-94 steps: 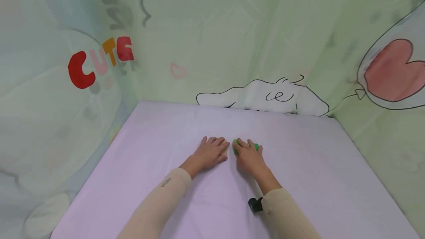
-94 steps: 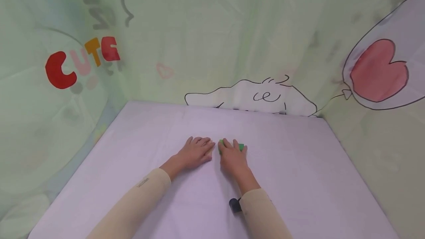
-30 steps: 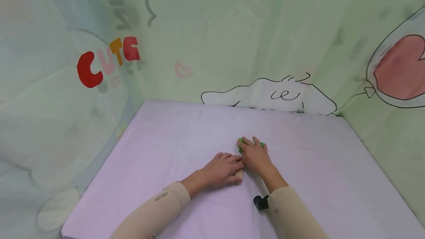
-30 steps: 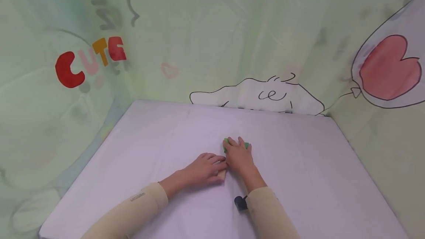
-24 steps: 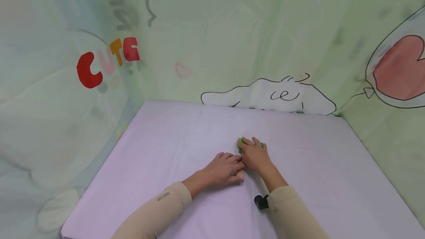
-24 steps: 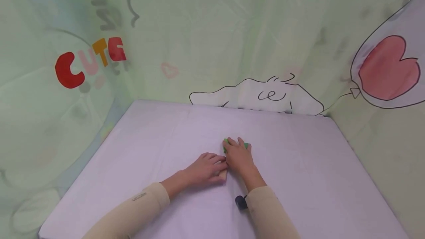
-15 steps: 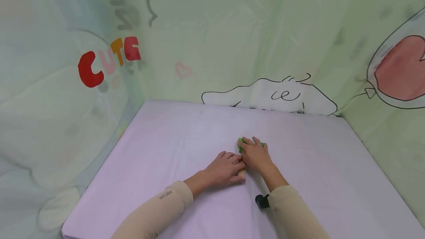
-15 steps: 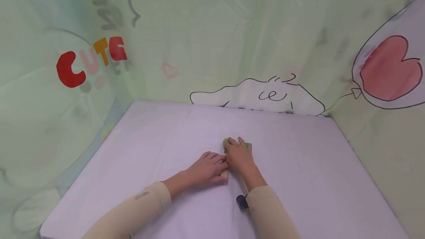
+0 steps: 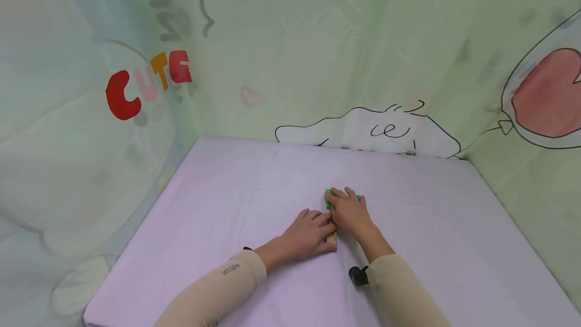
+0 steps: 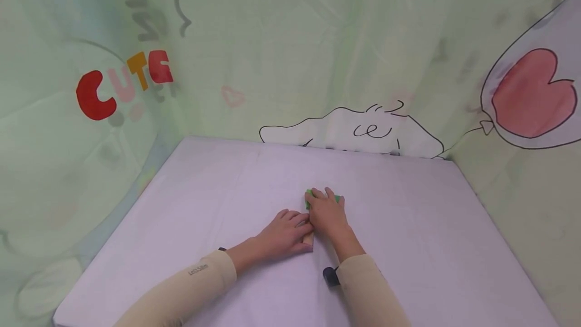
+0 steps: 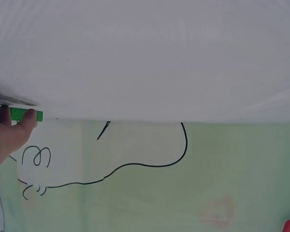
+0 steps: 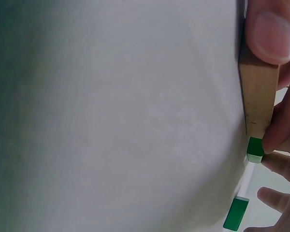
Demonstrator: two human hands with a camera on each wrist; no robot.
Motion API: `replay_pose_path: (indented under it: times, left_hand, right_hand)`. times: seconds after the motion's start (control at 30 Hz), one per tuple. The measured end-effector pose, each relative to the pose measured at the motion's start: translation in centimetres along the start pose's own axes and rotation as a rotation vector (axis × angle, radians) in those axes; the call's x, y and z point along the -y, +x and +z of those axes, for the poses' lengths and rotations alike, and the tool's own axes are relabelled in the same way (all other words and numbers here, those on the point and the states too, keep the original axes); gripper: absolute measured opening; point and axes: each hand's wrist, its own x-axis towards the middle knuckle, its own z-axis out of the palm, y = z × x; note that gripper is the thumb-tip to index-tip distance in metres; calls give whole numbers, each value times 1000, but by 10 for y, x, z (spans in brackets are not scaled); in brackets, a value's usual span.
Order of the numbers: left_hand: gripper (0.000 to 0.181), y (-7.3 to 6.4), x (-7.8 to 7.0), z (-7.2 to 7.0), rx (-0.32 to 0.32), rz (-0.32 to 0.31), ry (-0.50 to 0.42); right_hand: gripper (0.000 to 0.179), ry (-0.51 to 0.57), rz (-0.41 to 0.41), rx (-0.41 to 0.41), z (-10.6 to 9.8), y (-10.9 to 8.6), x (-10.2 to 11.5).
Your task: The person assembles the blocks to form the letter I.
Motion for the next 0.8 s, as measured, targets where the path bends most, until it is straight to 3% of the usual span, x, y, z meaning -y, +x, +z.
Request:
replay_pose_path:
  times: [0.17,0.33,0.57,0.8]
  left_hand:
    - [54,-2,1,-2,-15,9,1]
    - [51,-2,2,-8,12,8,-12]
    - [59,-1,3,-12,53,-11,-88]
    - [63,1,5,-12,39,-25,-83]
  right_hand:
    - [44,6,2,-6,0,2,0]
    - [45,13,13,24,-3,4,0]
    - [46,28,4,13,-4,8,-5]
    - [49,72,9,27,-3,12,-10]
